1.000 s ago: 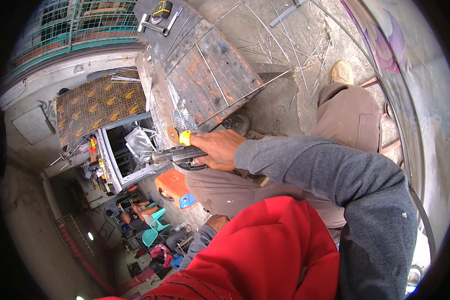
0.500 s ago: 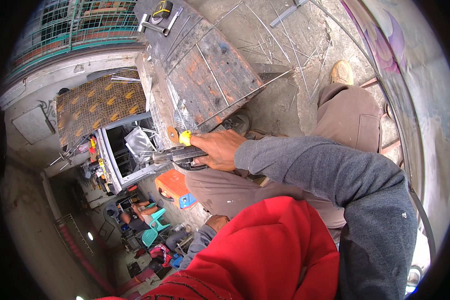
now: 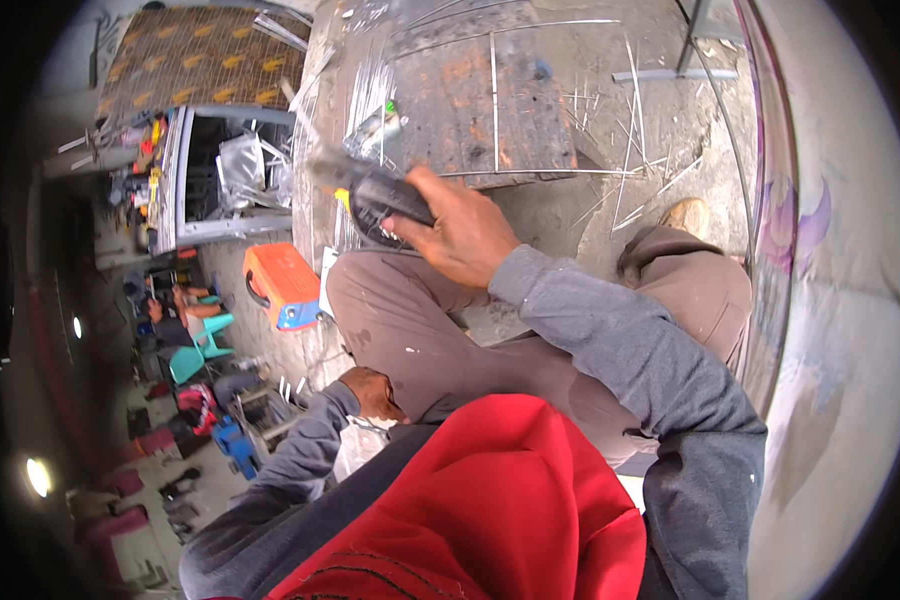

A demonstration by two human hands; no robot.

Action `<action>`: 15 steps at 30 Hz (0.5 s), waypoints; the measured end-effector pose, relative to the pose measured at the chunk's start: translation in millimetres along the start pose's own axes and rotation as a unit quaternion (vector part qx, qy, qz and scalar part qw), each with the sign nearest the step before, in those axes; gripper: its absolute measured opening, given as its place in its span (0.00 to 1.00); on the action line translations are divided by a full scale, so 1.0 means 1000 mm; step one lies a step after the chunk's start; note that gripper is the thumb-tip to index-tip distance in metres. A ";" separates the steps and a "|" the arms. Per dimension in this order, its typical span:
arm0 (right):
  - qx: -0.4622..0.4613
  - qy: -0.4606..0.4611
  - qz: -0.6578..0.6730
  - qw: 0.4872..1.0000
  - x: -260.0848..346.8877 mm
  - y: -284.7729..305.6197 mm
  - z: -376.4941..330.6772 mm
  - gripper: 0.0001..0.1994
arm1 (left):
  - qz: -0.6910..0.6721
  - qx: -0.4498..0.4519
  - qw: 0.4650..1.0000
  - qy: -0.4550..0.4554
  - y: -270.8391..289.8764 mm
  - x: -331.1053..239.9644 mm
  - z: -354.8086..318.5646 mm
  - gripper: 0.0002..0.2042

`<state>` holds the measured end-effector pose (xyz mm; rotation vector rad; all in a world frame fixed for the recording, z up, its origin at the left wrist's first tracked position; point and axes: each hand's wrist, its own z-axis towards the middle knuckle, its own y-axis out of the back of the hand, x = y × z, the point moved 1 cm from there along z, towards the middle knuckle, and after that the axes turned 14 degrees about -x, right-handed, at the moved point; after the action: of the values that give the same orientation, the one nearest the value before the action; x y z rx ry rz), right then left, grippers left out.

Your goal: Assemble and weld metal wires together to create a rectangular wire frame.

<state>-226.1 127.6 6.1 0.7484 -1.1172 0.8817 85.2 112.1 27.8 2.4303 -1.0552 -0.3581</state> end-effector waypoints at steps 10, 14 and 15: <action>-0.337 -0.156 0.201 0.907 0.009 0.060 -0.013 0.10 | -0.135 0.061 0.989 -0.025 0.028 -0.009 -0.020 0.22; -0.393 -0.172 0.216 0.877 0.007 0.080 -0.046 0.08 | -0.444 -0.178 0.876 -0.061 0.090 0.006 -0.018 0.13; -0.401 -0.163 0.216 0.875 0.010 0.082 -0.051 0.08 | -0.430 -0.270 0.859 -0.069 0.113 0.013 -0.010 0.14</action>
<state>-275.1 211.6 7.4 -0.0681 -1.8321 0.5625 27.9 37.4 93.2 2.2033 0.1805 -0.9714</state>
